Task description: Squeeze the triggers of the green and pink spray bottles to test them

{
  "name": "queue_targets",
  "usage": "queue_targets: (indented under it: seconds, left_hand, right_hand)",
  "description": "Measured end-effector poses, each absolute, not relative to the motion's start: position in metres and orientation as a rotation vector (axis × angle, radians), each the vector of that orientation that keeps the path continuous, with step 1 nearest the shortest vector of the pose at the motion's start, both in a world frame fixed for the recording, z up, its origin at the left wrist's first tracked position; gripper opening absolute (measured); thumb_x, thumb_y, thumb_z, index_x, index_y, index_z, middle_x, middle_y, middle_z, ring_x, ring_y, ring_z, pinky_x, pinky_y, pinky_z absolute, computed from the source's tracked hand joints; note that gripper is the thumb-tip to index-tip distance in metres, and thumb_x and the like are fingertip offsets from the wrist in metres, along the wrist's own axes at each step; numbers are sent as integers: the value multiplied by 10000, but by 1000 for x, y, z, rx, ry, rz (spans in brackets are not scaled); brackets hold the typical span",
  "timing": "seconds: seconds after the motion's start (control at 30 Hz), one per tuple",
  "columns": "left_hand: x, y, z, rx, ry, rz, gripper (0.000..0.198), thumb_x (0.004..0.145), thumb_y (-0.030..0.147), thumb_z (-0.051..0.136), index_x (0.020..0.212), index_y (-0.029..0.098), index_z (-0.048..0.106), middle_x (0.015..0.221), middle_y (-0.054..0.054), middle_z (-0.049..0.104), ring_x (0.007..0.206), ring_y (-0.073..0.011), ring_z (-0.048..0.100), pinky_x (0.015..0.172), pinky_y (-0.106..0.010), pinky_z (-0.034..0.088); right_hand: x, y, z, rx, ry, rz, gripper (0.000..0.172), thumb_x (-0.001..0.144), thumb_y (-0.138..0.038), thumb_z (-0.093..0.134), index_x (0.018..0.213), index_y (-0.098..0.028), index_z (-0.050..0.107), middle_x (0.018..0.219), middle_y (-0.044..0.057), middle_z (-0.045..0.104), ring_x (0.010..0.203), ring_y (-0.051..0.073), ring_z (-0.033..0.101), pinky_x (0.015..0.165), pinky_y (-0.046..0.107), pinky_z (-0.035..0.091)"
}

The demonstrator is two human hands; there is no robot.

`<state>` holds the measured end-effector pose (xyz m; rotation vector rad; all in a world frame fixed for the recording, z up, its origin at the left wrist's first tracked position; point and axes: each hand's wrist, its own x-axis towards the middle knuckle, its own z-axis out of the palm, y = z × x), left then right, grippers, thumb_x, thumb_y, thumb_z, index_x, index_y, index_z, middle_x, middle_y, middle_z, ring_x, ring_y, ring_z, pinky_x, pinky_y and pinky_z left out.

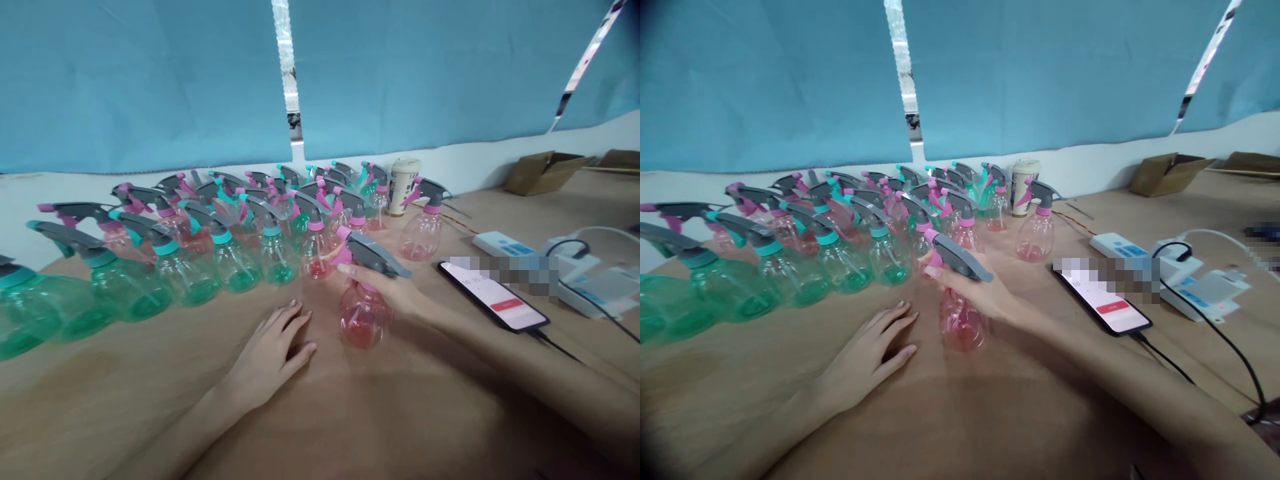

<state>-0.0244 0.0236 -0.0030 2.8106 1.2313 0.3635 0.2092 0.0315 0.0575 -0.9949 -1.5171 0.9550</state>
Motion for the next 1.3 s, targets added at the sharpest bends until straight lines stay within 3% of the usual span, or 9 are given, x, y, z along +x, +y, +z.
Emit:
queue_targets:
  seconds: [0.37, 0.57, 0.73, 0.9, 1.0, 1.1, 1.3]
  left_hand:
    - [-24, 22, -1, 2794, 1242, 344, 437, 889, 432, 427, 1251, 189, 445, 1338, -90, 407, 1226, -241, 361, 1002, -414, 305]
    - [-24, 22, 0, 2794, 1249, 328, 445, 890, 447, 420, 1248, 185, 449, 1349, -94, 397, 1234, -247, 350, 1004, -425, 297]
    - [-25, 22, 1, 2806, 1229, 347, 437, 885, 442, 429, 1238, 187, 457, 1336, -94, 409, 1228, -248, 356, 1000, -418, 301]
    - [-25, 23, 2, 2841, 1208, 346, 436, 867, 419, 462, 1242, 196, 455, 1321, -102, 413, 1212, -259, 366, 986, -427, 314]
    - [-24, 24, 2, 2852, 1219, 363, 424, 856, 410, 475, 1224, 200, 472, 1302, -109, 422, 1187, -270, 386, 967, -437, 331]
    - [-20, 26, 1, 2848, 1223, 391, 411, 851, 409, 478, 1203, 198, 487, 1277, -111, 435, 1173, -274, 393, 958, -442, 338]
    - [7, 28, -1, 2848, 1169, 445, 410, 841, 387, 495, 1194, 180, 475, 1253, -115, 452, 1159, -281, 406, 951, -445, 342]
  right_hand:
    - [209, 31, 52, -1127, -1567, 836, 241, 722, -465, 585, 698, -226, 602, 625, -14, 605, 605, 150, 549, 590, 308, 448]
    - [205, 27, 58, -1116, -1550, 747, 286, 700, -468, 613, 900, -263, 607, 725, -19, 643, 706, 164, 599, 687, 325, 472]
    - [203, 28, 49, -1167, -1529, 650, 291, 699, -506, 598, 798, -232, 601, 743, -5, 655, 696, 160, 599, 667, 312, 473]
    - [207, 22, 49, -1158, -1661, 568, 295, 717, -497, 586, 901, -269, 622, 866, 4, 670, 859, 205, 602, 789, 382, 452]
    - [215, 13, 51, -1147, -1734, 572, 463, 674, -489, 634, 1093, -313, 548, 1033, 7, 640, 994, 233, 566, 857, 428, 427]
    - [223, 4, 46, -1180, -1735, 627, 647, 640, -483, 665, 1209, -270, 441, 1176, 50, 565, 1087, 242, 515, 892, 436, 412]
    - [231, -5, 35, -1274, -1809, 610, 665, 617, -525, 665, 1166, -218, 452, 1207, 100, 516, 1109, 260, 486, 909, 439, 385]
